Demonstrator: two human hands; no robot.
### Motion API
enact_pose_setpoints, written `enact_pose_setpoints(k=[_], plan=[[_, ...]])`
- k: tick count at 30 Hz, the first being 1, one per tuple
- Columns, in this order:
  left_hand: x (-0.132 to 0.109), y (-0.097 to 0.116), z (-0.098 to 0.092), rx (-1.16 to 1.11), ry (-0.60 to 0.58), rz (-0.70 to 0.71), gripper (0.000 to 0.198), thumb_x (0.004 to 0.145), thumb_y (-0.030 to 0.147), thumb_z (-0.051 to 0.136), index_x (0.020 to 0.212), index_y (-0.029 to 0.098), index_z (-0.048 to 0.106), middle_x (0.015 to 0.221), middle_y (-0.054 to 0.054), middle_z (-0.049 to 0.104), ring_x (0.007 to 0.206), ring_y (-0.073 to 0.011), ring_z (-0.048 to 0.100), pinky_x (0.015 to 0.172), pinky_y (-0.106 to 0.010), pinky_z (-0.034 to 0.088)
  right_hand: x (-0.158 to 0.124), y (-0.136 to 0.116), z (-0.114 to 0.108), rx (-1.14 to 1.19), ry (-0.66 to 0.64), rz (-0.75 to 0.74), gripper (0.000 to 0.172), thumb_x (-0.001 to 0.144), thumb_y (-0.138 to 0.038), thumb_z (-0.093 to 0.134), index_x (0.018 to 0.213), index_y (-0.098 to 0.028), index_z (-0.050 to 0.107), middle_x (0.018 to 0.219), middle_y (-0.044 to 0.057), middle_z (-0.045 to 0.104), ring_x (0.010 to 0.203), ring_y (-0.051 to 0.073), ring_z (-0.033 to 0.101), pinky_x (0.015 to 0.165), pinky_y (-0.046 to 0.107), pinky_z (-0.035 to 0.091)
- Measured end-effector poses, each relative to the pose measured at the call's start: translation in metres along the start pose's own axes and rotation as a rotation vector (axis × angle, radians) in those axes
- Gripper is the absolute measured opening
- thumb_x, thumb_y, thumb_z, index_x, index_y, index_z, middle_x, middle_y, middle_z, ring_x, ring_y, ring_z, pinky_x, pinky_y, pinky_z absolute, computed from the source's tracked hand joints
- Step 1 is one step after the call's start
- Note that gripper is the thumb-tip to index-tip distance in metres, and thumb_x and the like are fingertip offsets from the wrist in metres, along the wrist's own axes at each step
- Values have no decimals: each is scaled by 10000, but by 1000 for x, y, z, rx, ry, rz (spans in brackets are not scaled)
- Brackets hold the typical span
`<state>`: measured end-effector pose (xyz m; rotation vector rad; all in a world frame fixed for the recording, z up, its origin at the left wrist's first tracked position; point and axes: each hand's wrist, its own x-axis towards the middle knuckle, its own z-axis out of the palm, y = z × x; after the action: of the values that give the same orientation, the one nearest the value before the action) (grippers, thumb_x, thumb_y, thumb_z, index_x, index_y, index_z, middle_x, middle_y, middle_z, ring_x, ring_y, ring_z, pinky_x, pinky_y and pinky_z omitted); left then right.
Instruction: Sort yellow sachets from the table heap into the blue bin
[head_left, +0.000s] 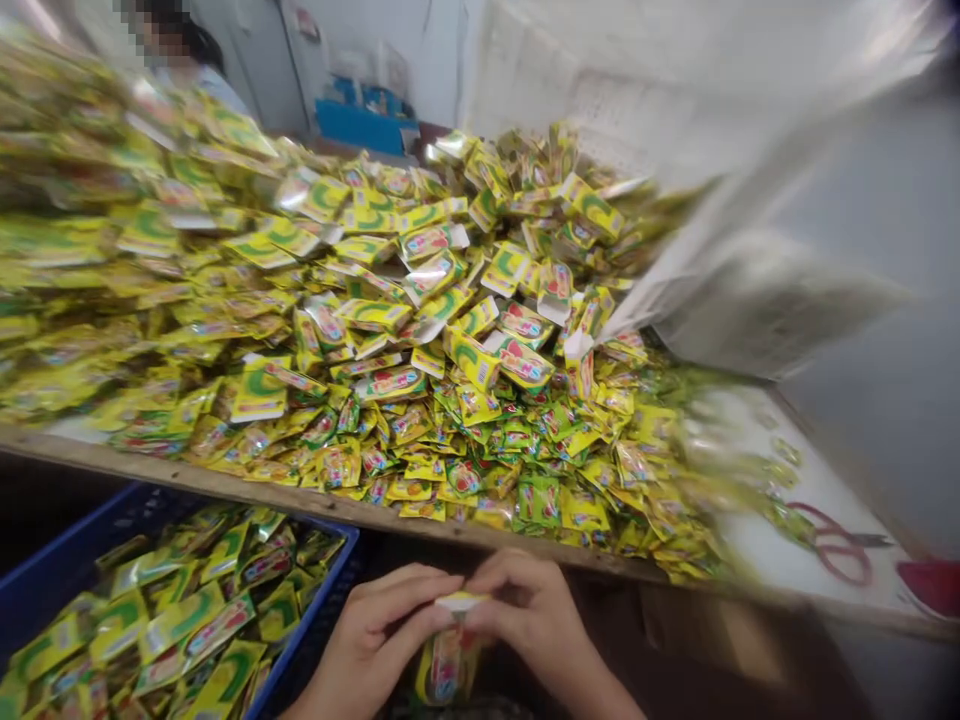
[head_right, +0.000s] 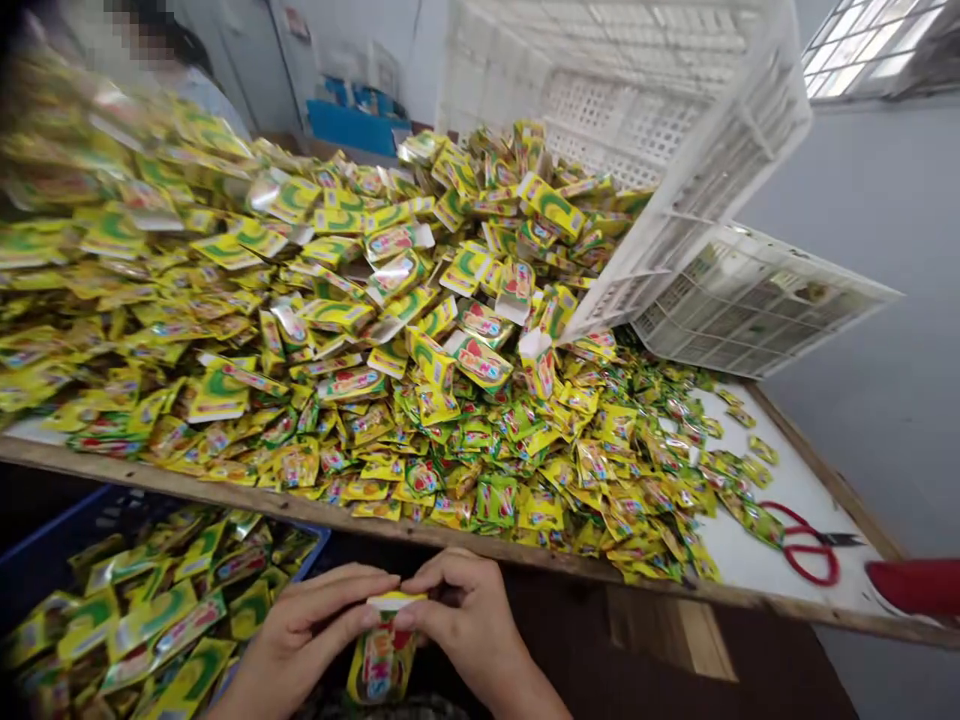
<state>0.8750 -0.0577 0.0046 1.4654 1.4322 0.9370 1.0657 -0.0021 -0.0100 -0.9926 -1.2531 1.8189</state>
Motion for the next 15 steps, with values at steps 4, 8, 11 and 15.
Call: enact_pose_setpoints(k=[4, 8, 11, 15], plan=[[-10, -12, 5, 62, 1, 95, 335, 789, 187, 713, 1102, 304, 723, 998, -50, 751, 905, -222, 706, 801, -267, 566, -11, 1, -2, -179, 25, -226, 73, 735, -257, 791, 783, -216, 756, 807, 38, 685, 765, 175, 644, 709, 276, 508], [-12, -24, 15, 69, -48, 211, 365, 813, 120, 654, 1132, 296, 687, 1006, -36, 749, 908, -203, 712, 807, -250, 575, -18, 7, -5, -350, -47, -427, 79, 806, -186, 710, 874, -198, 750, 868, 65, 669, 791, 166, 638, 698, 260, 503], [-12, -28, 23, 66, -81, 165, 370, 811, 141, 665, 1141, 306, 664, 999, -13, 747, 897, -194, 714, 803, -227, 573, -19, 7, -8, -474, -117, -423, 160, 860, -172, 643, 983, -215, 736, 952, 70, 656, 842, 157, 631, 736, 251, 502], [-15, -32, 1, -26, 191, -30, 311, 770, 246, 731, 1077, 278, 701, 1009, -15, 758, 860, -215, 728, 738, -206, 588, -4, -1, -24, -589, -50, -400, 222, 904, -211, 595, 1103, -258, 683, 1025, 48, 650, 919, 159, 624, 807, 257, 496]])
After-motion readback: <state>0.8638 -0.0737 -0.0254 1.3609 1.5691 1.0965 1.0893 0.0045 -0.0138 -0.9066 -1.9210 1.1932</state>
